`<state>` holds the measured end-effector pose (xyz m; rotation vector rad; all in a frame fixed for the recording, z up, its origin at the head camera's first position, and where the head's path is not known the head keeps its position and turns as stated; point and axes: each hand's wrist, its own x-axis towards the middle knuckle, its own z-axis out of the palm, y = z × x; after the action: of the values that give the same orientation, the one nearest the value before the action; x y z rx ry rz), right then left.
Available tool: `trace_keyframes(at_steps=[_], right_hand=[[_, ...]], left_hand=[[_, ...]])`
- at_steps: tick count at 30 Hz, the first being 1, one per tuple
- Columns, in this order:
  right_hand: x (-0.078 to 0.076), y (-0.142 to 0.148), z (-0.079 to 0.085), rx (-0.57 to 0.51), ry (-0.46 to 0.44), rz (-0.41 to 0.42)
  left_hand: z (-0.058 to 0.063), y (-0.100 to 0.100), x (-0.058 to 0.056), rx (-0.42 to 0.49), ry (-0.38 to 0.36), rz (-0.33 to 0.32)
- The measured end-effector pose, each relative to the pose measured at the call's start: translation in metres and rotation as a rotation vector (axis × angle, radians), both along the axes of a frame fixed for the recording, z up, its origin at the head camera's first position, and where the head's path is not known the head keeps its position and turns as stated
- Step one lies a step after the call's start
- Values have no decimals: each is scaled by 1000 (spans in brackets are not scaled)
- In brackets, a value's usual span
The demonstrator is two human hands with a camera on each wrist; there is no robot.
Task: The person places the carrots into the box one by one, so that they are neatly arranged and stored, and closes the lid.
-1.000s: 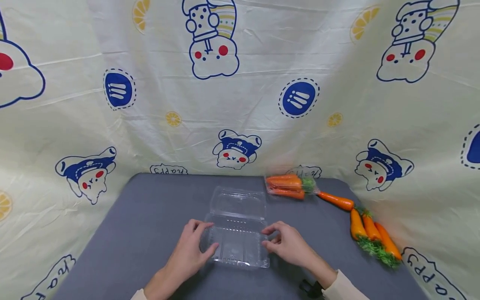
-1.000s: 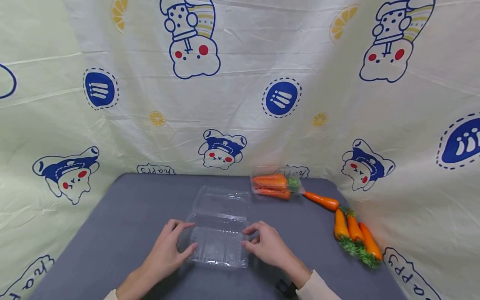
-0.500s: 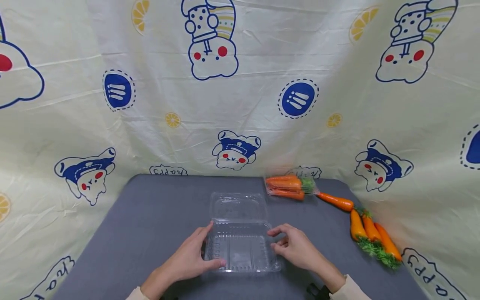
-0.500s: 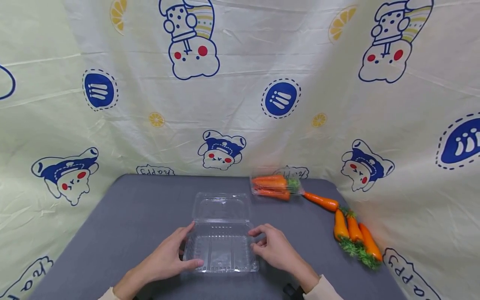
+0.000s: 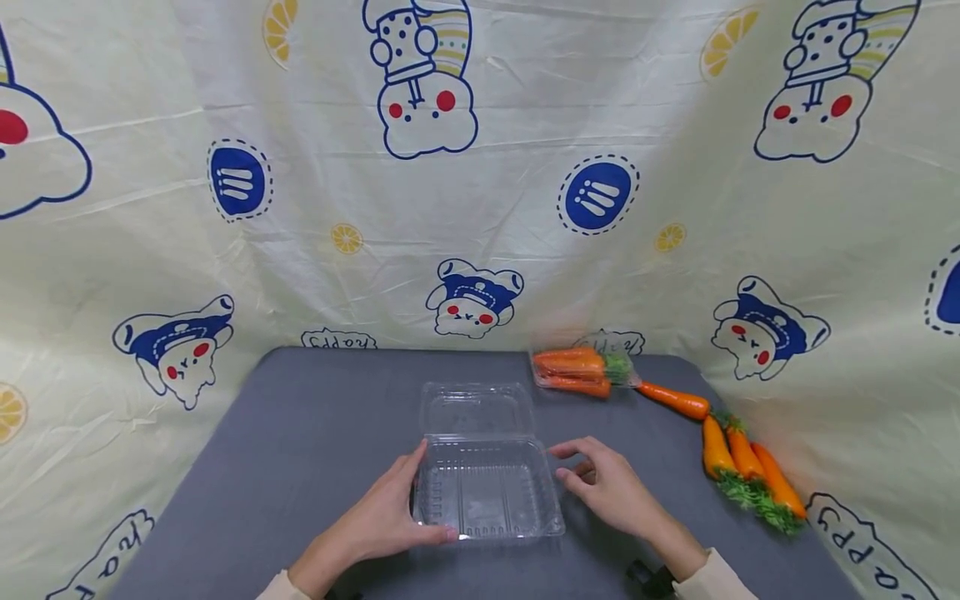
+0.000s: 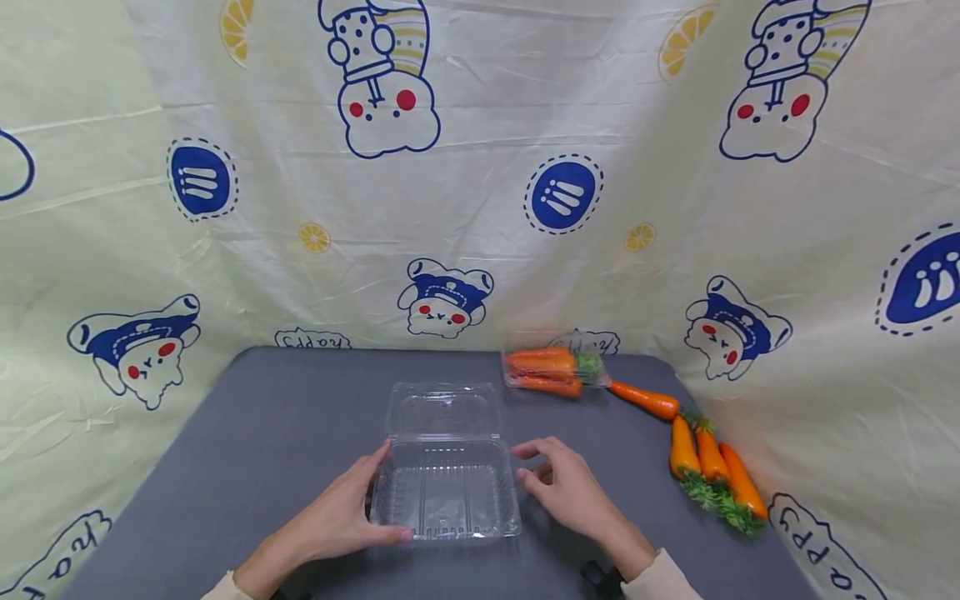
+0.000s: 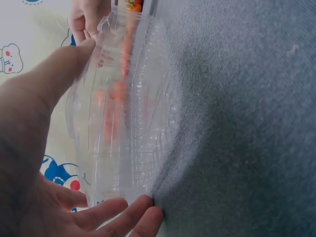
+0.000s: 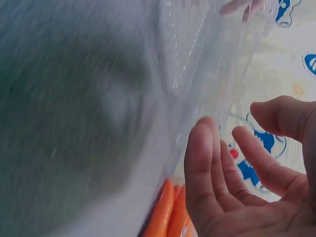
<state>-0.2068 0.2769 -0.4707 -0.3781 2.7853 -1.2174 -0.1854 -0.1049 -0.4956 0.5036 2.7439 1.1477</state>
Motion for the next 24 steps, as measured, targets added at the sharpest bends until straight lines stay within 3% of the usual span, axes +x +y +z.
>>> trace_keyframes(at_steps=[4,12,24], right_hand=[[-4,12,2,74,47,-81],[-8,48,7,190,163,-165],[-29,127,-1,361,321,-320]], left_hand=[[0,1,0,0,-3,11],[-1,1,-1,-12,-7,4],[2,1,0,-23,-27,9]])
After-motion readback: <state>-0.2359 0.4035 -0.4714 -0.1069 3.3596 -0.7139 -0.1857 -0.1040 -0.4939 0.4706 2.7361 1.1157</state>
